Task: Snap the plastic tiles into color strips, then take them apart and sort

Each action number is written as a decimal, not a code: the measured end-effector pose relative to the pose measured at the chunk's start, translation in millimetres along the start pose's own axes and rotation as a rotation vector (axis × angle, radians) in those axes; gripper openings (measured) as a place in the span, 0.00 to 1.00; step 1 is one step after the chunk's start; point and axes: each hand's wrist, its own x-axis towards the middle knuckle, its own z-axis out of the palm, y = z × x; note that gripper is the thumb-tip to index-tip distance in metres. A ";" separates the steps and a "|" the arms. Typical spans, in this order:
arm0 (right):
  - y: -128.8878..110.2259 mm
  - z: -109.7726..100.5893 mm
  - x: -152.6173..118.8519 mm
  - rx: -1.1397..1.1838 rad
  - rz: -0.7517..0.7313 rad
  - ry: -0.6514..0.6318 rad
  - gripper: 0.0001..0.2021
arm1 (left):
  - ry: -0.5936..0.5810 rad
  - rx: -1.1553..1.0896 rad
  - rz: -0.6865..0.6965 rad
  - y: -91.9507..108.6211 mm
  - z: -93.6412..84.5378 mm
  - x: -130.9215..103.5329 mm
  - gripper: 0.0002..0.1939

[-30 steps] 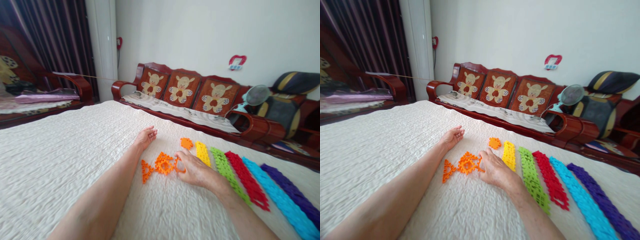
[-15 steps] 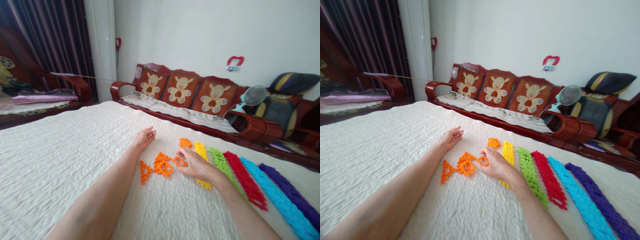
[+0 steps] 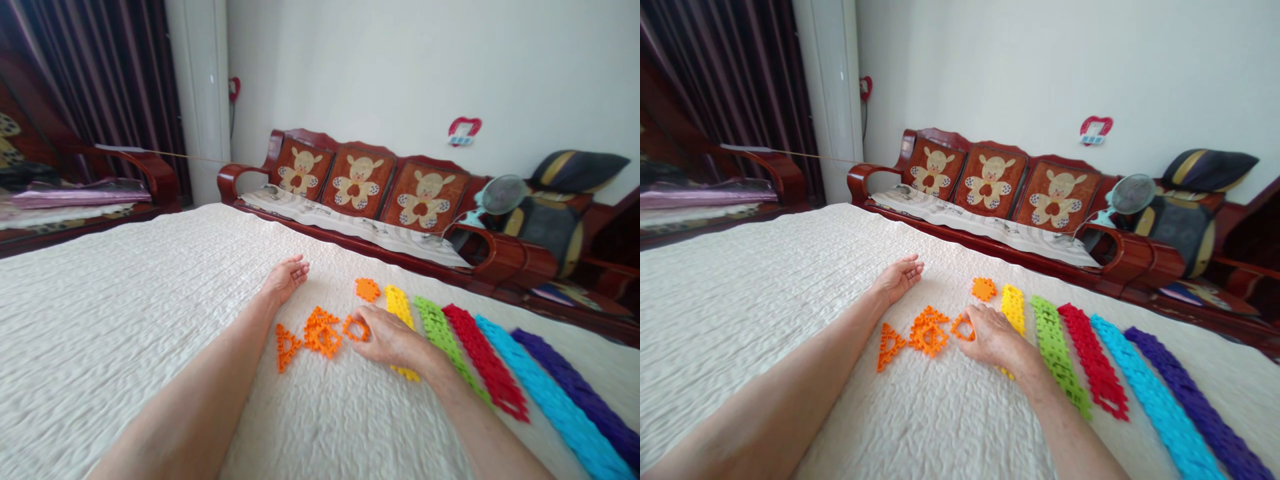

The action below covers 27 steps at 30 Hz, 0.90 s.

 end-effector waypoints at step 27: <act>43.3 7.3 38.9 -0.164 0.100 0.408 0.21 | -0.001 0.013 0.003 -1.4 -2.0 2.7 0.21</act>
